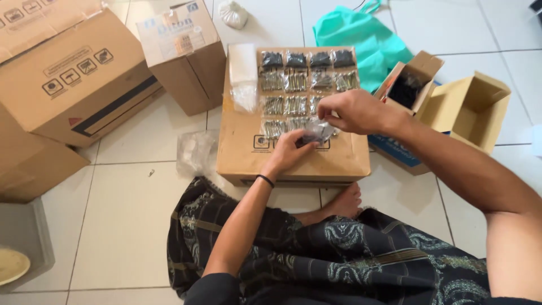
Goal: Packing small bags of hardware into a cardboard box
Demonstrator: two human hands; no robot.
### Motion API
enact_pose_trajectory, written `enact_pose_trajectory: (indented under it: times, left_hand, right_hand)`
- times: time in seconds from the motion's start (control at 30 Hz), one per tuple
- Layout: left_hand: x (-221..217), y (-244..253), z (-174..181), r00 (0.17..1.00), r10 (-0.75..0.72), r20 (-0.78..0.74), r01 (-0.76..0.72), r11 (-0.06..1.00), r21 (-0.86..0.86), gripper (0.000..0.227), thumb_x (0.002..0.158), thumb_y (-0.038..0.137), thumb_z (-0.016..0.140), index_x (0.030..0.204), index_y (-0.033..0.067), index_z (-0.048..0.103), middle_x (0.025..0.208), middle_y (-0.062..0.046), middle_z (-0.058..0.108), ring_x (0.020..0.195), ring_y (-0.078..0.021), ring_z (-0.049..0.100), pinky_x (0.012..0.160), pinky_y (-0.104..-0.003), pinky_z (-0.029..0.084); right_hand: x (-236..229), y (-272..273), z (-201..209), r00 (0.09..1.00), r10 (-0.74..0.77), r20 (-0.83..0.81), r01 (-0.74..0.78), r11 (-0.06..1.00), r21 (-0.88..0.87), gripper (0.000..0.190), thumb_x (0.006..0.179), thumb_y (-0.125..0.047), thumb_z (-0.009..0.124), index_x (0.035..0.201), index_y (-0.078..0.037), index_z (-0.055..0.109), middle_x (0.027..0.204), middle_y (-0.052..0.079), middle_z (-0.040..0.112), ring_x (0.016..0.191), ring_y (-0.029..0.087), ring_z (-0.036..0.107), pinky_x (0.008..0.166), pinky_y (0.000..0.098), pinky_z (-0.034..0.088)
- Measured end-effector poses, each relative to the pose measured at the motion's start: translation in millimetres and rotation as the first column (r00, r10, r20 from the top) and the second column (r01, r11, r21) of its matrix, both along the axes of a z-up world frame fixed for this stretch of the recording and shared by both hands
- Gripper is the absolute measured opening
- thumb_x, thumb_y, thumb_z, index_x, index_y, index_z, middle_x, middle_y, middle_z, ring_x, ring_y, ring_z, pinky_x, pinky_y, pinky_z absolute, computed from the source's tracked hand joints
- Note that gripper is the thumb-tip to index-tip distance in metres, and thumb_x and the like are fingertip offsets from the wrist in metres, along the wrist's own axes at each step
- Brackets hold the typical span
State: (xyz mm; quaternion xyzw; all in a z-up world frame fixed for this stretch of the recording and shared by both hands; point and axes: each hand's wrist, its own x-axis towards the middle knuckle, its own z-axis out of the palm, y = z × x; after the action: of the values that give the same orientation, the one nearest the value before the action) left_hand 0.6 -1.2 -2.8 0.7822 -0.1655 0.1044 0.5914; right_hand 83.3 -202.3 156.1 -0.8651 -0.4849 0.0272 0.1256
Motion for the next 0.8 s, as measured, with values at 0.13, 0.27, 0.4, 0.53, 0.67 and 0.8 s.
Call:
enact_pose_trajectory:
  times: [0.13,0.27,0.4,0.53,0.67,0.8]
  left_hand:
    - [-4.3,-1.2,4.3,1.0,0.011,0.019,-0.011,1.0,0.016,0.029,0.083,0.034,0.083,0.103,0.0146,0.075,0.092,-0.013,0.075,0.09,-0.0293,0.072,0.08,-0.042,0.055]
    - [-4.9,-0.8,9.1,1.0,-0.008,-0.006,0.008,1.0,0.011,0.029,0.083,0.035,0.084,0.104,0.0169,0.077,0.093,-0.01,0.077,0.093,-0.0291,0.073,0.083,-0.04,0.056]
    - [-9.0,-5.6,25.4,1.0,0.016,0.02,-0.017,1.0,0.019,0.033,0.079,0.036,0.086,0.099,0.0132,0.074,0.085,-0.01,0.073,0.084,-0.0242,0.071,0.077,-0.038,0.054]
    - [-6.5,-3.0,16.4,1.0,0.01,0.023,-0.01,1.0,0.013,0.036,0.076,0.035,0.087,0.099,0.0112,0.073,0.087,-0.012,0.073,0.086,-0.0275,0.071,0.079,-0.04,0.055]
    - [-2.8,-0.4,14.5,0.997,0.001,0.082,-0.006,0.998,0.057,0.027,0.082,0.035,0.084,0.094,0.0134,0.073,0.083,-0.01,0.071,0.083,-0.0294,0.071,0.075,-0.039,0.055]
    - [-4.6,0.8,17.0,0.994,0.002,0.111,-0.006,0.999,0.039,0.026,0.082,0.034,0.085,0.09,0.0127,0.072,0.079,-0.01,0.067,0.077,-0.0278,0.069,0.072,-0.036,0.053]
  right_hand:
    - [-21.2,1.6,32.0,0.999,0.004,-0.054,-0.006,0.999,-0.032,0.014,0.095,-0.029,0.063,0.101,-0.016,0.064,0.092,0.009,0.077,0.089,0.038,0.072,0.074,0.0525,0.056]
    - [-15.7,-3.7,17.5,0.998,0.06,-0.036,-0.062,0.996,-0.063,0.021,0.094,-0.038,0.066,0.098,-0.018,0.066,0.091,0.008,0.078,0.09,0.037,0.073,0.075,0.0511,0.058]
    - [1.1,-10.3,-14.2,0.997,0.044,0.067,-0.039,0.997,-0.072,0.014,0.095,-0.037,0.066,0.093,-0.024,0.065,0.088,0.001,0.075,0.094,0.029,0.073,0.073,0.0452,0.058]
    - [0.7,-9.2,-20.1,0.996,0.042,0.073,-0.039,0.998,-0.049,0.012,0.096,-0.034,0.066,0.09,-0.024,0.065,0.085,0.0,0.073,0.092,0.027,0.073,0.074,0.0423,0.059]
    - [-9.4,-10.2,-6.7,0.998,0.041,0.039,-0.041,0.999,0.0,0.011,0.094,-0.034,0.068,0.091,-0.024,0.067,0.088,-0.001,0.074,0.094,0.025,0.073,0.076,0.0409,0.059]
    - [-2.2,-25.7,25.4,0.989,-0.071,-0.128,0.094,0.978,0.185,0.011,0.094,-0.028,0.073,0.098,-0.018,0.075,0.097,0.005,0.077,0.098,0.03,0.072,0.083,0.0419,0.057]
